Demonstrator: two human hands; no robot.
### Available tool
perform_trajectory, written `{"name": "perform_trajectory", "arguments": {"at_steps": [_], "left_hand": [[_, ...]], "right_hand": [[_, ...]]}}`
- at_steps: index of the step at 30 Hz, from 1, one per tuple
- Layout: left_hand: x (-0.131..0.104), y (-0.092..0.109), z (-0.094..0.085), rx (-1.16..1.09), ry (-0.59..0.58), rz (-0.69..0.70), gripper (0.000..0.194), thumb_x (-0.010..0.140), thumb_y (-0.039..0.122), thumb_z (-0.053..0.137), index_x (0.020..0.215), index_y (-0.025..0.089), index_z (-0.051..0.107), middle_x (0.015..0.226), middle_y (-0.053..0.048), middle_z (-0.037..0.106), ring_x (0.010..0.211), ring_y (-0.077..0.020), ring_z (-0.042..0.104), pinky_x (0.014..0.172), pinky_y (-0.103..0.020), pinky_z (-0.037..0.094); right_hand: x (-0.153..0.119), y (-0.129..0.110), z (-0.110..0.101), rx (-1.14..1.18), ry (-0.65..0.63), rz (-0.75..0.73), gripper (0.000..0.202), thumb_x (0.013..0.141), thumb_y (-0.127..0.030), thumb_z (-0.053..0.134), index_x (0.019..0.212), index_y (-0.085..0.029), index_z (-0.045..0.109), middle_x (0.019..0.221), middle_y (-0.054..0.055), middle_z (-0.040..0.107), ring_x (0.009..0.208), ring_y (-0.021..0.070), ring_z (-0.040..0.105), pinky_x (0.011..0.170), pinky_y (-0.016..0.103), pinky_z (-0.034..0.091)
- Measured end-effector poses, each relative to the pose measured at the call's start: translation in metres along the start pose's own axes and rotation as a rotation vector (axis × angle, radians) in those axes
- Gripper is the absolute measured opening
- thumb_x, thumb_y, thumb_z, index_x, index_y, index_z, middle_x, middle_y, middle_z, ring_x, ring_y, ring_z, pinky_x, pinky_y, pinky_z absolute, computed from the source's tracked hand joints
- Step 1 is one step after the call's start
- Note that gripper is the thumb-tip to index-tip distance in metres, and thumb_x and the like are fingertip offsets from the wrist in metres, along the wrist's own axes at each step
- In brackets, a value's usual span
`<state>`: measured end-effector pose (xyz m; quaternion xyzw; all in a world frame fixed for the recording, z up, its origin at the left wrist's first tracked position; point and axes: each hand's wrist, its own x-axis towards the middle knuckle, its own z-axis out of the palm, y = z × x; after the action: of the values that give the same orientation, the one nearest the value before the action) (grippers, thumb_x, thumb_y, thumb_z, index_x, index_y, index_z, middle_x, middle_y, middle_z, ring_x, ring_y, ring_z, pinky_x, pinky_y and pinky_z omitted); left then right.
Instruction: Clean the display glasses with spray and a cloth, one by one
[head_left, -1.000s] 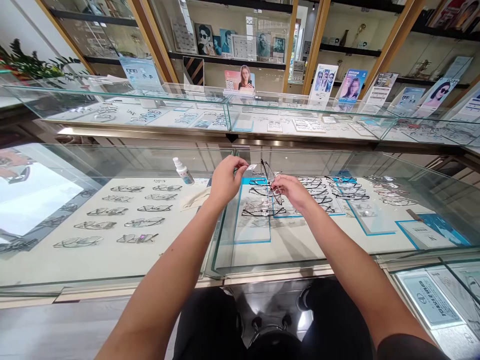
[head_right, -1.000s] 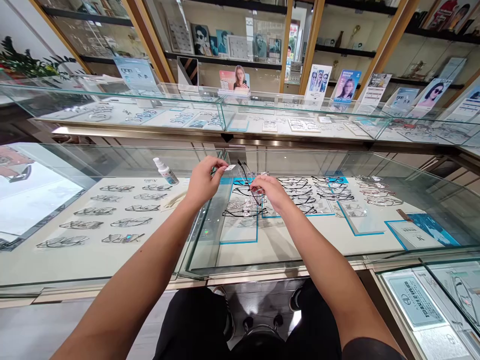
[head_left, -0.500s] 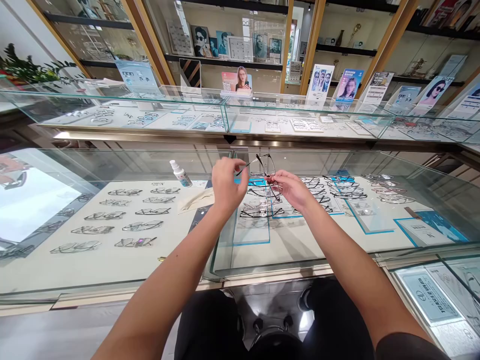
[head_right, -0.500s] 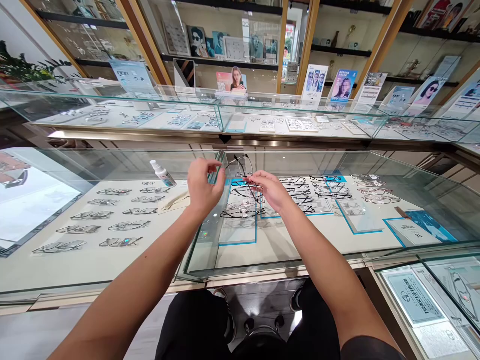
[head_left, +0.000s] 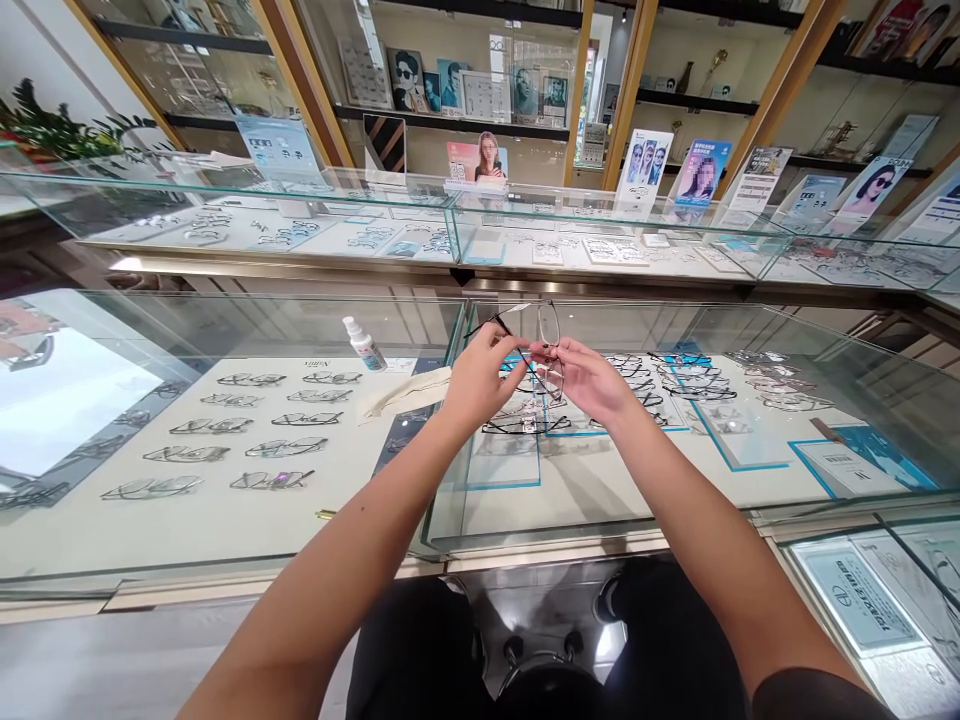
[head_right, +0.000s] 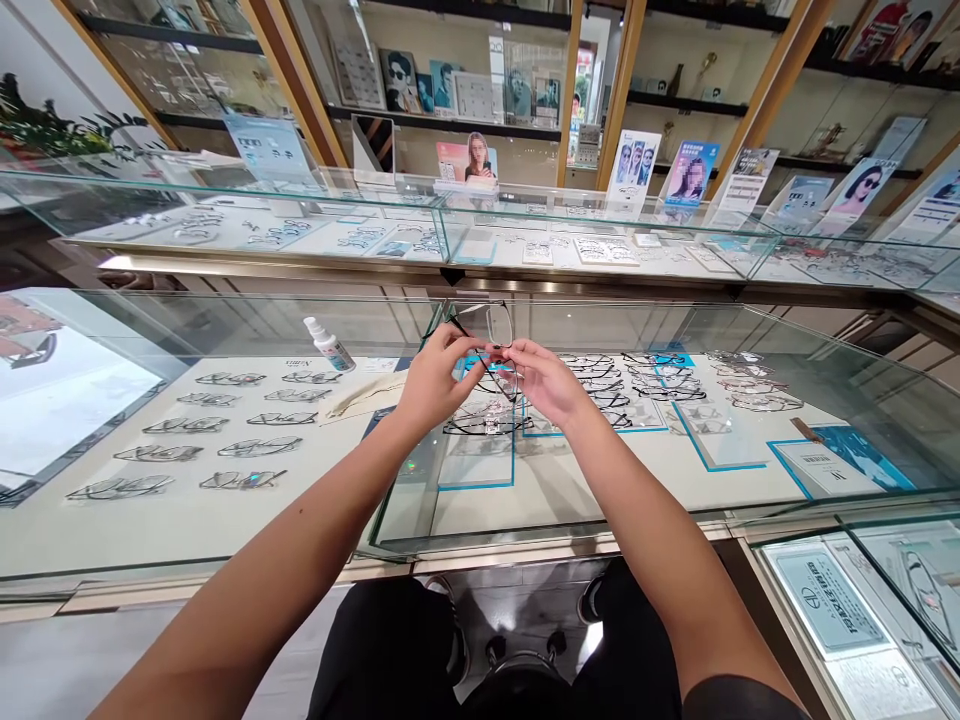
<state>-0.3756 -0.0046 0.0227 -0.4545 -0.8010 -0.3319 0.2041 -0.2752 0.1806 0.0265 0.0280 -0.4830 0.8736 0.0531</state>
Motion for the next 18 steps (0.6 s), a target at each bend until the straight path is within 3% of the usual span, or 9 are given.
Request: {"name": "perform_trajectory", "arguments": {"at_steps": [5,9,13,15,18], "left_hand": [[0.001,-0.005,0.001,-0.032,-0.054,-0.115,0.024,0.103,0.038,0.059,0.111,0.023,0.076,0.093,-0.004,0.066,0.08,-0.0195,0.062,0.074,-0.033,0.044],[0.001,-0.007,0.003,-0.062,-0.074,-0.165,0.027,0.102,0.042,0.061,0.107,0.022,0.078,0.086,-0.003,0.066,0.077,-0.0188,0.061,0.072,-0.033,0.041],[0.002,-0.006,-0.001,-0.053,-0.107,-0.141,0.037,0.099,0.036,0.06,0.132,0.022,0.072,0.089,-0.003,0.067,0.078,-0.0199,0.061,0.073,-0.034,0.044],[0.006,-0.011,-0.009,-0.012,-0.022,-0.138,0.046,0.097,0.029,0.059,0.142,0.021,0.065,0.093,-0.004,0.067,0.084,-0.0225,0.063,0.079,-0.036,0.046],[0.011,-0.028,-0.026,0.147,0.341,-0.261,0.047,0.091,0.022,0.063,0.139,0.019,0.063,0.113,-0.011,0.069,0.111,-0.0309,0.063,0.101,-0.045,0.046]], "right_hand": [[0.0,-0.01,-0.008,0.14,0.049,-0.085,0.024,0.078,-0.033,0.094,0.086,-0.026,0.073,0.111,-0.001,0.081,0.112,0.0184,0.074,0.096,0.03,0.06],[0.0,-0.016,-0.013,0.179,0.118,-0.138,0.024,0.077,-0.032,0.094,0.086,-0.026,0.072,0.108,-0.001,0.082,0.107,0.0172,0.075,0.093,0.03,0.061],[0.0,-0.018,-0.015,0.214,0.134,-0.15,0.026,0.075,-0.031,0.096,0.087,-0.026,0.073,0.105,-0.002,0.082,0.105,0.017,0.076,0.093,0.03,0.062],[-0.002,-0.022,-0.017,0.211,0.142,-0.164,0.026,0.074,-0.031,0.096,0.088,-0.027,0.073,0.104,-0.002,0.082,0.105,0.0176,0.077,0.093,0.031,0.063],[-0.004,-0.03,-0.023,0.158,0.173,-0.223,0.023,0.078,-0.033,0.093,0.089,-0.028,0.074,0.106,-0.002,0.082,0.105,0.0184,0.077,0.09,0.033,0.064]]}}
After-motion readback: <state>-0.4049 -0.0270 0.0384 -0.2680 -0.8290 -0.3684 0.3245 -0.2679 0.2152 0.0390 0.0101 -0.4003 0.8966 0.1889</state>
